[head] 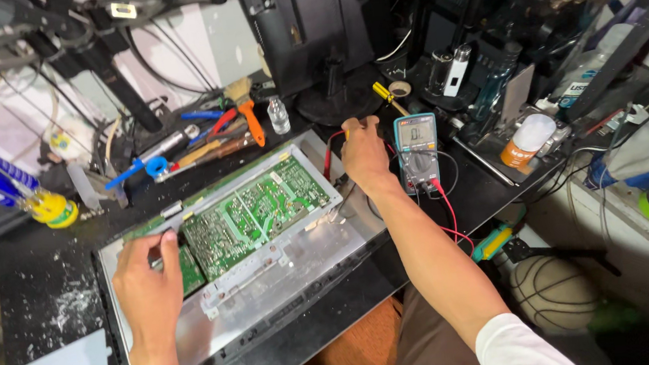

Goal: The person disassembles an electronic monitor, uses a screwdriver to remove screws from a circuit board, handles internal components, and uses a probe tool to work on the wiring and connections.

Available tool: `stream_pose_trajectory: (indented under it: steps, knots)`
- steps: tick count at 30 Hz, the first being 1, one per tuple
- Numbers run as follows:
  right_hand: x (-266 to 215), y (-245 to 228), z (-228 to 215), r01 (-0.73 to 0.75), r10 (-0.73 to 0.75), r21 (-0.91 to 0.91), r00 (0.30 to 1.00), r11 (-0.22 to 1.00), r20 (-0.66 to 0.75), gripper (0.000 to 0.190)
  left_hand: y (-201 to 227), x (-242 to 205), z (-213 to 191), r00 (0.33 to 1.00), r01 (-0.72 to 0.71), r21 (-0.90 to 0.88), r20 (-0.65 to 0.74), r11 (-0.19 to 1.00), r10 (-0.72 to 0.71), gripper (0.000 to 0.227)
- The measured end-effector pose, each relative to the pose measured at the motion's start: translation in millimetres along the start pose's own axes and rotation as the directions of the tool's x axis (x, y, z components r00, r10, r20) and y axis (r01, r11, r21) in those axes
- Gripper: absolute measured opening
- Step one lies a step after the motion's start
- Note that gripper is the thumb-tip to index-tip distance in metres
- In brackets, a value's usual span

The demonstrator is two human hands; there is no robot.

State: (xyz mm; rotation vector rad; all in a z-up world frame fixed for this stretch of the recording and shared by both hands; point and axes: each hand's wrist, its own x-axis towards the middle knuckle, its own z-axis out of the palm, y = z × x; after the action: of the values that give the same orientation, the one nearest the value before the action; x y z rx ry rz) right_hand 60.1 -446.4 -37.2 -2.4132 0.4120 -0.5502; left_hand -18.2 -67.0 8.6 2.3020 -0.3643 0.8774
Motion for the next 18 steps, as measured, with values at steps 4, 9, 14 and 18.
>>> stream_pose_trajectory:
  steps: [4,9,14,18]
  knots:
    - [3.4,-4.5,-4.0,0.064,-0.052,0.092,0.991,0.994,-0.119,0.039,-25.2,-4.2,-2.4,0.998,-0.017,0.003,-0.055,1.0,0.017,0.016]
    - [-7.2,-37.9,-9.8,0.236,-0.102,0.525,0.957,0.818,-0.271,0.04,-61.8,-10.5,-9.2,0.986,0.097,0.144,-0.15,0.985,-0.075,0.017]
    - [-20.5,-78.6,-6.2,0.306,-0.081,0.747,0.943,0.59,-0.323,0.04,-77.2,-10.0,-8.8,0.965,0.162,-0.071,-0.195,0.984,-0.172,0.011]
    - [-35.5,-125.3,6.8,0.569,-0.341,0.741,0.817,0.356,-0.464,0.055,-90.3,-6.2,-0.3,0.929,0.286,-0.366,-0.12,0.885,-0.35,0.01]
